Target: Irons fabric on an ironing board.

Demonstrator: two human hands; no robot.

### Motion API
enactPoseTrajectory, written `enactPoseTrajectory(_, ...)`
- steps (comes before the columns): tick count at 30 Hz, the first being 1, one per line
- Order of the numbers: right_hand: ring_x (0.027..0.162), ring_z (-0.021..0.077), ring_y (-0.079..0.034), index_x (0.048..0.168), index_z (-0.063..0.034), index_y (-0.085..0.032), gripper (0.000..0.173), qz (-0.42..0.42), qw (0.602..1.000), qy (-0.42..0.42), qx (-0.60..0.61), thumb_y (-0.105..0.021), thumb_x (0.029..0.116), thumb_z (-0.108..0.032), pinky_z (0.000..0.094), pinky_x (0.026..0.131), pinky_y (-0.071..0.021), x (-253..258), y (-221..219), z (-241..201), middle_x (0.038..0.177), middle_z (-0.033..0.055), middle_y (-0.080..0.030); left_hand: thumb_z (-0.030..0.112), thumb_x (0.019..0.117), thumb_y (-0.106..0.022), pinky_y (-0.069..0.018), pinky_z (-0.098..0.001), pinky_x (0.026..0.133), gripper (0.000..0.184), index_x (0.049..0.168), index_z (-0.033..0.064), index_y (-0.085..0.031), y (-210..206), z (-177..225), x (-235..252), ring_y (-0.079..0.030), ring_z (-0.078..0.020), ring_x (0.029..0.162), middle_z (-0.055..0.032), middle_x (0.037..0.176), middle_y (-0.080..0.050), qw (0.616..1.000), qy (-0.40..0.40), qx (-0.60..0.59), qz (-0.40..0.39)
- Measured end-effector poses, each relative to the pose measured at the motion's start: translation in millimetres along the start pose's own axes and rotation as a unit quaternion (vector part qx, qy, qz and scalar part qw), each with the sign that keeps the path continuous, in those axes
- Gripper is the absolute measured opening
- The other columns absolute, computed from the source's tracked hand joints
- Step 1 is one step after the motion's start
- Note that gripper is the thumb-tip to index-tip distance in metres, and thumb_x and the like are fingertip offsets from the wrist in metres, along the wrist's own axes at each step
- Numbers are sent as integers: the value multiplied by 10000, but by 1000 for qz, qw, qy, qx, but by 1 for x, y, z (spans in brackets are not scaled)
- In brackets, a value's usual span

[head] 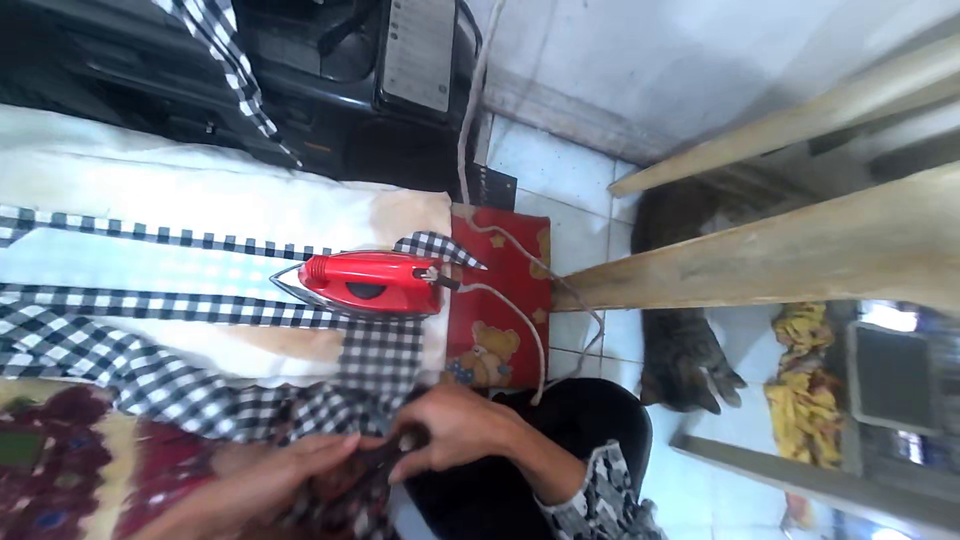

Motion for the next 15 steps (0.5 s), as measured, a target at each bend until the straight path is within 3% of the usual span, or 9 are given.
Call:
enactPoseTrajectory(5, 983, 304, -684, 1237, -40, -682, 548, -6, 1000, 2, -2, -796, 877, -437, 545, 906, -508, 1, -5, -3, 1033, 151, -726, 425, 1053, -409, -606, -260, 699, 458, 1319, 145, -656, -3, 3, 0, -707, -96, 774, 16, 883, -727, 999, 7, -41, 13)
enactPoseTrajectory(7, 965, 294, -685, 1145, -40, -718, 575, 10, 1000, 10, -13, -738, 886, -553, 543, 912, -501, 1, -4, -1, 992, 140, -728, 442, 1040, -470, -601, -263, 760, 428, 1276, 153, -680, -2, 1, 1, -706, -92, 848, 19, 951, -729, 998, -15, -51, 26)
enactPoseTrajectory(9, 887, 297, -682, 959, -29, -741, 615, 40, 999, -3, -35, -585, 962, -624, 553, 891, -482, -1, 1, 1, 872, 137, -713, 469, 1036, -496, -585, -279, 869, 429, 1249, 157, -699, 0, 0, 4, -702, -96, 966, 17, 1069, -739, 997, -50, -33, 37)
enactPoseTrajectory(10, 870, 302, -681, 891, -21, -737, 644, 57, 997, -17, -53, -524, 997, -620, 554, 897, -472, -3, 5, 2, 838, 140, -708, 501, 1033, -498, -572, -298, 915, 457, 1266, 157, -690, 1, 0, 5, -694, -108, 1015, 13, 1117, -732, 997, -63, -10, 46)
enactPoseTrajectory(12, 904, 310, -684, 878, -15, -735, 661, 76, 990, -64, -99, -468, 1028, -601, 568, 954, -435, -6, 13, 9, 859, 146, -717, 482, 1038, -476, -570, -338, 940, 512, 1362, 113, -620, 5, 2, 4, -695, -150, 1061, -17, 1191, -714, 993, -77, 34, 78)
enactPoseTrajectory(15, 957, 328, -674, 892, -13, -719, 621, 85, 975, -145, -149, -490, 1022, -575, 605, 1059, -333, -9, 25, 27, 896, 154, -719, 363, 1058, -435, -609, -293, 765, 453, 1353, 65, -603, 16, -3, -6, -732, -141, 871, -26, 1098, -747, 981, -104, 29, 163)
Point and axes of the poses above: each hand's wrist, its own x-axis towards the middle knuckle, its own y-axis out of the back of the hand, z = x × y, the point moved 3 cm from there along x, towards the middle knuckle
